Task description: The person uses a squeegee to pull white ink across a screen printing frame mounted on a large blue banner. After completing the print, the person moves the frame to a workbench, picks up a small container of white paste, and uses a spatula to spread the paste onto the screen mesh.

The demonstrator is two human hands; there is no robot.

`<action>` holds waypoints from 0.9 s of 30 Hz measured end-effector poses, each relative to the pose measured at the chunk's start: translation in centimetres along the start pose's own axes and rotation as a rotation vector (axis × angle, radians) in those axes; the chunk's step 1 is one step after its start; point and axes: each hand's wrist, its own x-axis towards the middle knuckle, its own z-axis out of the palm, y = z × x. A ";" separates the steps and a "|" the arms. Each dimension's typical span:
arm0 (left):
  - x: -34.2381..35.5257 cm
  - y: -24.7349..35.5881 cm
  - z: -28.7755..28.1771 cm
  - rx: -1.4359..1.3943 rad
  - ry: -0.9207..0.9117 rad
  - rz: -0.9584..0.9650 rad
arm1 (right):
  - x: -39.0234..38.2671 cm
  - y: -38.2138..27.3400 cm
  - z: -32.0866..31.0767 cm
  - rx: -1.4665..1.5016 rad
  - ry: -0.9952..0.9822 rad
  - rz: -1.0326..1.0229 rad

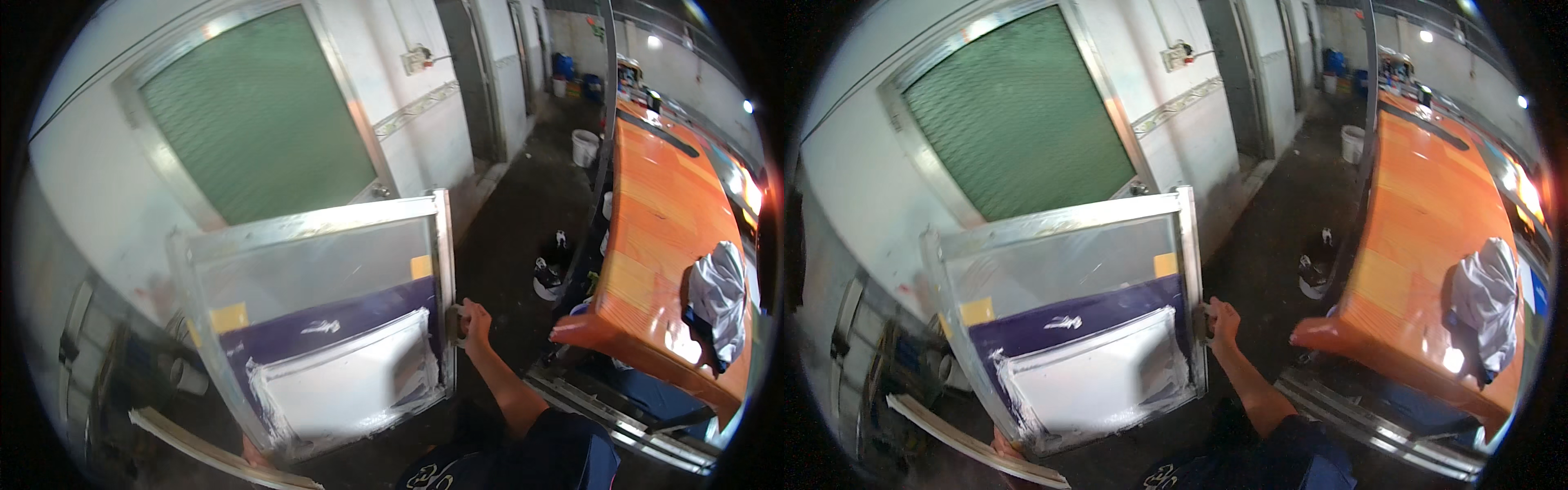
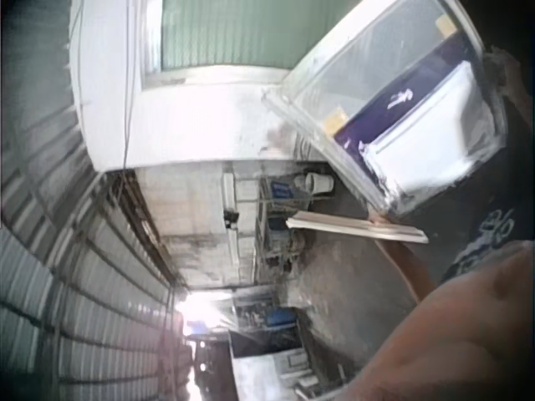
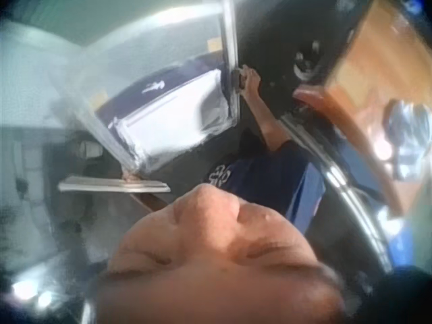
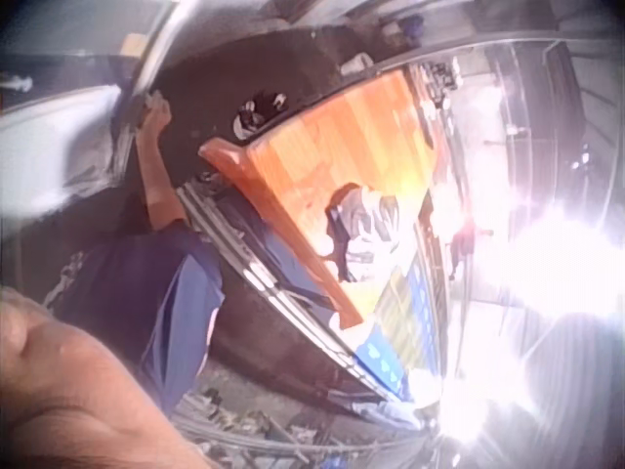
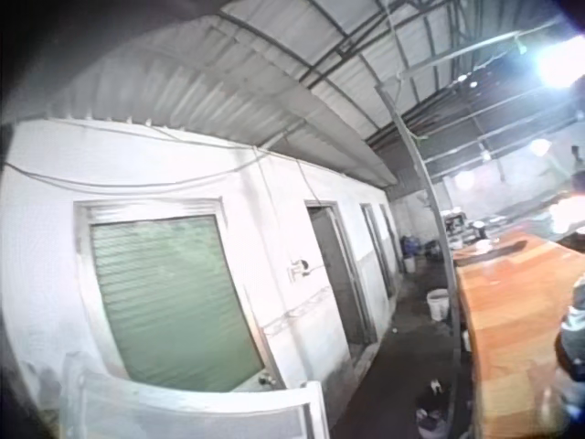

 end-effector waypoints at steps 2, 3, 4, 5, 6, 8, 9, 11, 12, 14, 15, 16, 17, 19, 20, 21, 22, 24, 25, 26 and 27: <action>2.1 0.4 2.3 0.031 -0.072 -0.021 | 1.0 -0.8 -2.2 0.086 0.140 -0.042; 3.9 0.5 4.4 0.052 -0.125 -0.032 | 1.4 -1.0 -4.0 0.107 0.209 -0.086; 5.1 0.9 5.6 0.063 -0.176 -0.044 | 1.7 -1.4 -5.9 0.119 0.261 -0.135; 6.4 3.0 6.4 0.102 -0.220 -0.081 | -1.1 -1.7 -6.7 0.123 0.330 -0.170; 8.1 3.2 8.4 0.124 -0.273 -0.086 | -1.1 -1.7 -7.6 0.146 0.370 -0.212; 11.2 3.2 12.2 0.147 -0.377 -0.090 | -0.2 -0.8 -10.5 0.121 0.457 -0.266; 13.0 3.6 14.5 0.165 -0.426 -0.091 | 0.3 0.2 -11.2 0.128 0.526 -0.253; 15.2 4.7 17.7 0.186 -0.532 -0.089 | -0.2 0.2 -11.4 0.190 0.634 -0.276; 16.6 3.7 19.5 0.216 -0.565 -0.126 | -4.3 1.8 -11.9 0.192 0.648 -0.243; 15.6 6.7 16.3 0.250 -0.589 -0.124 | -8.6 2.5 -10.7 0.216 0.655 -0.221; 17.2 5.9 19.8 0.201 -0.685 -0.123 | -7.5 -0.1 -10.5 0.220 0.659 -0.315; 18.4 5.7 23.4 0.171 -0.767 -0.127 | -5.6 -1.9 -9.4 0.215 0.671 -0.373; 19.0 5.4 25.6 0.143 -0.832 -0.134 | -4.4 -3.1 -9.2 0.216 0.663 -0.421; 12.8 7.9 16.5 0.295 -0.733 -0.182 | -16.3 -0.4 -12.6 0.176 0.733 -0.332; 10.8 9.9 17.2 0.268 -0.820 -0.197 | -17.8 -1.1 -11.7 0.174 0.736 -0.339; 11.5 9.7 16.2 0.248 -0.765 -0.185 | -18.9 -1.6 -11.5 0.168 0.736 -0.369; 13.2 8.8 15.7 0.226 -0.730 -0.169 | -19.6 -1.9 -11.6 0.176 0.742 -0.412; 14.4 8.2 16.3 0.183 -0.732 -0.207 | -20.2 -1.3 -11.4 0.209 0.742 -0.473; 14.9 7.4 16.8 0.197 -0.763 -0.239 | -20.6 -1.1 -11.9 0.222 0.741 -0.500; 16.5 7.0 17.1 0.223 -0.786 -0.265 | -20.4 -0.4 -11.3 0.240 0.740 -0.512; 17.7 6.1 17.8 0.203 -0.782 -0.267 | -20.0 -0.2 -10.9 0.190 0.734 -0.543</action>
